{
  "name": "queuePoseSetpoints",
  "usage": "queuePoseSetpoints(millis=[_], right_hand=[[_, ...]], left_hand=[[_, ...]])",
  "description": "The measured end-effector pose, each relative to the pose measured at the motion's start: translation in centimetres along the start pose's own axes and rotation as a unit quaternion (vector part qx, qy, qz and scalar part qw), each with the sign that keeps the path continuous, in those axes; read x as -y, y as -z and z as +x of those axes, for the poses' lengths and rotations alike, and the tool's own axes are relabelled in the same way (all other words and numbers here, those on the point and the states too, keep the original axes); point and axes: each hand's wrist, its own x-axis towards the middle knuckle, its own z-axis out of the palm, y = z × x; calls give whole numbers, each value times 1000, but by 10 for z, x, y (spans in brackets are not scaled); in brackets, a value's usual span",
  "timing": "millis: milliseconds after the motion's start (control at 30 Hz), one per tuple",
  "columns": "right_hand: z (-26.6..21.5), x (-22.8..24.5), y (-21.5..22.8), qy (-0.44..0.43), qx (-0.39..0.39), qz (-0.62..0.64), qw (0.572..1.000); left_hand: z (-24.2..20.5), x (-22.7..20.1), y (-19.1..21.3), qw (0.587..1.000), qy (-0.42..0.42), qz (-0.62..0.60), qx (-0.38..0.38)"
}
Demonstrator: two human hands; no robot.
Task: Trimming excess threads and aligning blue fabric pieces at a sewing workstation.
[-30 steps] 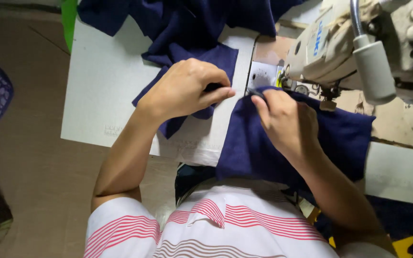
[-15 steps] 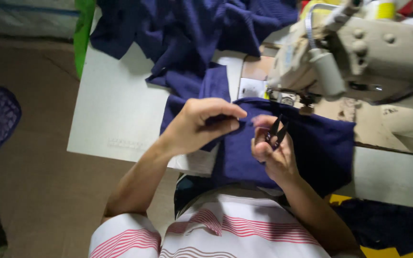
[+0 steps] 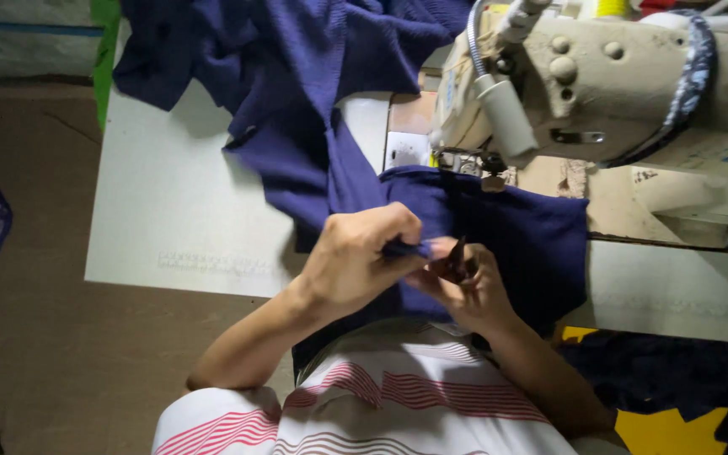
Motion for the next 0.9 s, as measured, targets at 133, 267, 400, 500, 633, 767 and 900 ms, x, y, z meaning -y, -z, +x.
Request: queuePoseSetpoints(millis=[133, 267, 400, 500, 633, 767, 900], right_hand=[[7, 36, 1, 21, 4, -6, 1000], [11, 55, -2, 150, 27, -15, 988], [1, 24, 0, 92, 11, 121, 988], [-1, 28, -6, 57, -35, 130, 989], [-2, 30, -6, 15, -87, 36, 995], [1, 0, -17, -13, -127, 71, 989], [-2, 27, -44, -46, -37, 84, 995]], left_hand=[[20, -16, 36, 995, 5, 7, 98], [27, -11, 47, 944, 65, -255, 201], [32, -16, 37, 971, -10, -162, 175], [26, 14, 17, 949, 19, -213, 232], [24, 3, 32, 933, -49, -254, 249], [7, 0, 33, 980, -52, -142, 129], [2, -32, 93, 988, 56, -136, 48]])
